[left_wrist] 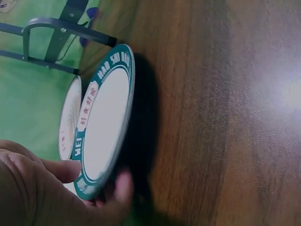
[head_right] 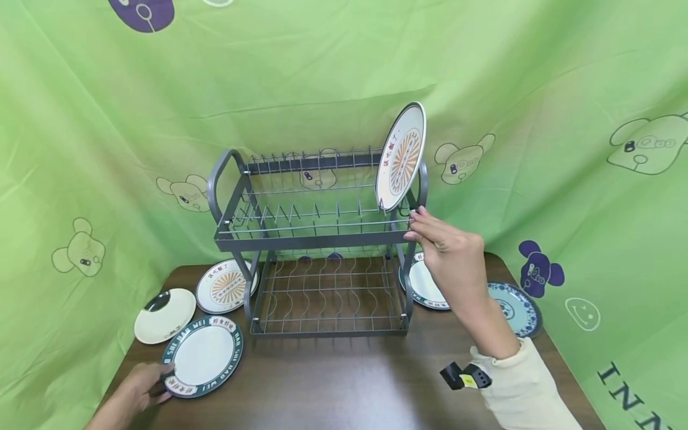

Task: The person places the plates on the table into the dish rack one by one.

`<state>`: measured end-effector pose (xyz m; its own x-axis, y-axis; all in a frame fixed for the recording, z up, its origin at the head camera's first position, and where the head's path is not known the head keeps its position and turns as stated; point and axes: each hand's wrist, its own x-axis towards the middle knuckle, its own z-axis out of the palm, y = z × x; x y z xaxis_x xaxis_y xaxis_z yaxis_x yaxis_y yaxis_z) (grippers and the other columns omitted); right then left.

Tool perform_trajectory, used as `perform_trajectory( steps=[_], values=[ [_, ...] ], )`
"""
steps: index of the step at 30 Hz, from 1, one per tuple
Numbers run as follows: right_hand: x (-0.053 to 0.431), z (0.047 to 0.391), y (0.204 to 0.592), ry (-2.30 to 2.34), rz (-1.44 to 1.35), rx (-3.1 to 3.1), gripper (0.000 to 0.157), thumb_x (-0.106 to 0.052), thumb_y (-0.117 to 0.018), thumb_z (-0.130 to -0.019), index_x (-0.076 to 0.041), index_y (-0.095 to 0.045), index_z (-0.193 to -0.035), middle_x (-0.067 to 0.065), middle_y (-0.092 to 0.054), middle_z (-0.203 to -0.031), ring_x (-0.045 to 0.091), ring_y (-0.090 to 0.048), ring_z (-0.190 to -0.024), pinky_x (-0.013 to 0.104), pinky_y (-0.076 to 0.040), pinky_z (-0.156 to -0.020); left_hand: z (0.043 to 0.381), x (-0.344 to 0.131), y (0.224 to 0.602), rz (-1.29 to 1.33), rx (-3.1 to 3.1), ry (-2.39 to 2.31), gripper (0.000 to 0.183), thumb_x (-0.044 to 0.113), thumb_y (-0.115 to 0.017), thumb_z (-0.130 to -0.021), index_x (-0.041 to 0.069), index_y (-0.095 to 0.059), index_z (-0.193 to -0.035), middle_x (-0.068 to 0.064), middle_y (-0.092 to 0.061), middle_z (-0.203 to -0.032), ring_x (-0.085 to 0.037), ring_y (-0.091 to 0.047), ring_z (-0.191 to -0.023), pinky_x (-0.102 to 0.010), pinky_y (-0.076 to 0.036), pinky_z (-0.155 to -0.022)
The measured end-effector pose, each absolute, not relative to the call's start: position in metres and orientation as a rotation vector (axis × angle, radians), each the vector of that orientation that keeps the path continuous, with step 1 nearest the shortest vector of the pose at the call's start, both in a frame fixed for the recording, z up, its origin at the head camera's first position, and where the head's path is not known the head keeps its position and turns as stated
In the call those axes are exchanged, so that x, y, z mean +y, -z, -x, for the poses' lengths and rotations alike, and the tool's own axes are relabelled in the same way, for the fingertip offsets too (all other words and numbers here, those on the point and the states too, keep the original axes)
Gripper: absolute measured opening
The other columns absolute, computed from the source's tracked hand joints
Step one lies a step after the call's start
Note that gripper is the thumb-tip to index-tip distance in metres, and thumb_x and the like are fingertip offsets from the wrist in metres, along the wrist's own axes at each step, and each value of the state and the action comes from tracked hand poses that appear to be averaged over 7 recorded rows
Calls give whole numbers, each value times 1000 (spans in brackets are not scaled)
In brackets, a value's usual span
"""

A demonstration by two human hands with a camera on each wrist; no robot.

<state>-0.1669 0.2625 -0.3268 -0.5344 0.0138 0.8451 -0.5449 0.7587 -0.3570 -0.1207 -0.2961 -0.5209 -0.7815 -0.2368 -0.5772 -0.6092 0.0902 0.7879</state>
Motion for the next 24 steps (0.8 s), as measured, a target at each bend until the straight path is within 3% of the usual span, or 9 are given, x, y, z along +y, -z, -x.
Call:
perform_trajectory(
  steps=[5, 7, 16, 24],
  values=[
    [262, 168, 328, -758, -409, -2026, 21, 5, -86, -74, -1, -82, -94, 19, -76, -106, -22, -55, -114, -4, -41, -91, 119, -297, 526, 830, 2082, -1834, 42, -5, -51, -102, -33, -35, -128, -3, -64, -69, -9, -67, -59, -27, -66, -63],
    [262, 168, 328, -759, -405, -2028, 21, 6, -86, -74, -1, -82, -94, 19, -76, -106, -22, -56, -114, -6, -41, -89, 119, -297, 526, 831, 2112, -1836, 44, -9, -52, -100, -32, -36, -134, -4, -66, -68, -10, -69, -58, -28, -66, -63],
    [262, 168, 328, -776, -408, -2012, 20, 7, -86, -73, 1, -81, -91, 21, -76, -104, -22, -57, -113, -6, -41, -88, 120, -298, 519, 868, 2313, -1673, 43, -6, -66, -92, -24, -51, -129, -7, -70, -72, -12, -67, -59, -26, -63, -59],
    [263, 169, 327, -792, -410, -2010, 20, 8, -86, -72, 3, -81, -91, 22, -76, -103, -21, -57, -113, -5, -42, -91, 119, -297, 510, 859, 2432, -1659, 50, 0, -71, -92, -19, -52, -134, -8, -72, -85, -11, -66, -68, -24, -62, -62]
  ],
)
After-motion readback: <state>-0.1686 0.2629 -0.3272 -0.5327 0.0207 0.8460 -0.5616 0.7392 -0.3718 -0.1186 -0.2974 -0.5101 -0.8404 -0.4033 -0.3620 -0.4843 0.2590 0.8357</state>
